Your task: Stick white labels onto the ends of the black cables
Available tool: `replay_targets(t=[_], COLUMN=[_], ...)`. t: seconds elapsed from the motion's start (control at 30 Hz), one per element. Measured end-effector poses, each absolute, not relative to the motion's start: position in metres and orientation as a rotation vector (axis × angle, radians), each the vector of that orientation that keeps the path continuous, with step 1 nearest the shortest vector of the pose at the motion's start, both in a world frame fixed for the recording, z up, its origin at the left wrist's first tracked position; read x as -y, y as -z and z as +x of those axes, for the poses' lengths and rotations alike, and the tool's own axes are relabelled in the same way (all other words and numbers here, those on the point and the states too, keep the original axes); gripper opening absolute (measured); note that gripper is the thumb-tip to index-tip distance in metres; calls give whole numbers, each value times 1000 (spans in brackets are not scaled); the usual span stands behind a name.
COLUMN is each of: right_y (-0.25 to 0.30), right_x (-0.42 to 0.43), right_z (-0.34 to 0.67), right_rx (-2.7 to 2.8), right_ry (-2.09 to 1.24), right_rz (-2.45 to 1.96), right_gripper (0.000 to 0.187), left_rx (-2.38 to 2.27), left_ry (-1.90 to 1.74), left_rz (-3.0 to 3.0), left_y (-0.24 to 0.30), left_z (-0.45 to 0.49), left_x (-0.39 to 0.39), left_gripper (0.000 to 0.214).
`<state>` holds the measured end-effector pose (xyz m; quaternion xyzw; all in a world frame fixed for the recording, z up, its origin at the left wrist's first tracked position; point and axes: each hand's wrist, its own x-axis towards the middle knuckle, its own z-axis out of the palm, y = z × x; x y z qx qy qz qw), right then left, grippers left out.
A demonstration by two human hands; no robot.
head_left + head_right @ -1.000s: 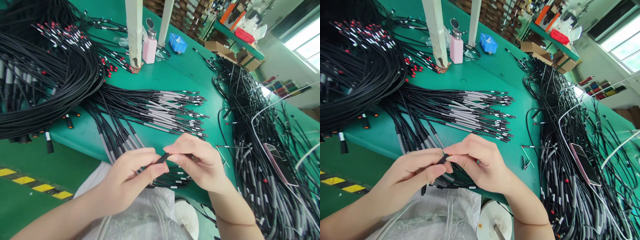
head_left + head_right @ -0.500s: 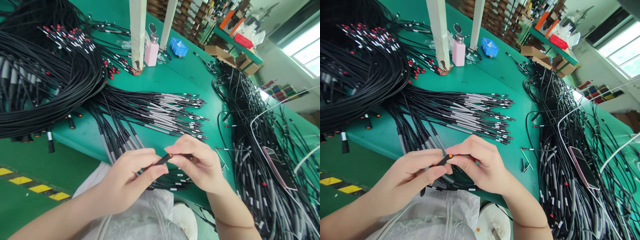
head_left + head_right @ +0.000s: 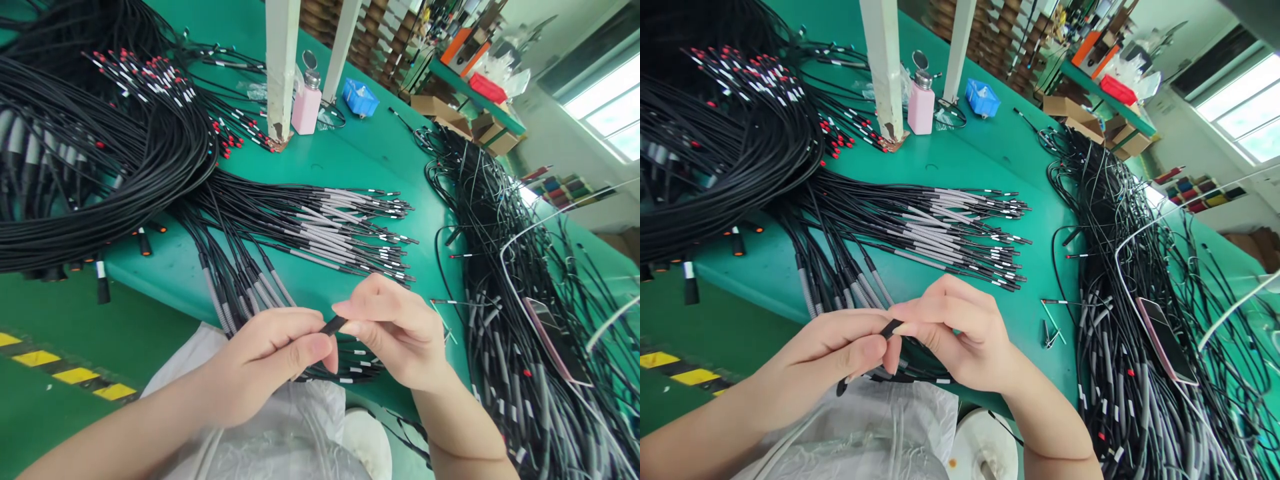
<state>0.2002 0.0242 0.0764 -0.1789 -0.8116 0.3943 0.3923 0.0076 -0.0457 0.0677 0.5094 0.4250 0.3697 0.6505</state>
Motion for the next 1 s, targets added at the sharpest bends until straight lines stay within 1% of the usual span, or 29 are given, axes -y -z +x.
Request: replay_targets(t=[0.17, 0.3, 0.43, 0.63, 0.77, 0.9, 1.0], right_y=[-76, -78, -78, -76, -77, -77, -76], right_x=[-24, -24, -25, -23, -24, -25, -24], right_z=[200, 200, 201, 200, 200, 200, 200], right_rx=[2031, 2042, 2065, 2064, 2056, 2072, 2067], right_ry=[-1028, -1031, -1045, -1026, -1017, -1030, -1019], right_rz=[-397, -472, -499, -423, -422, -452, -411], right_gripper=[24, 19, 17, 23, 18, 20, 24], left_rx=[-899, -970, -1024, -954, -944, -997, -989], left_ry=[-788, -861, -863, -844, -827, -864, -849], left_rz=[1090, 1255, 1347, 1275, 1195, 1260, 1223], left_y=[-65, -65, -65, -64, -64, -66, -65], left_z=[8, 8, 7, 7, 8, 8, 7], left_x=[45, 45, 46, 46, 46, 47, 48], left_gripper=[39, 36, 37, 40, 40, 37, 40])
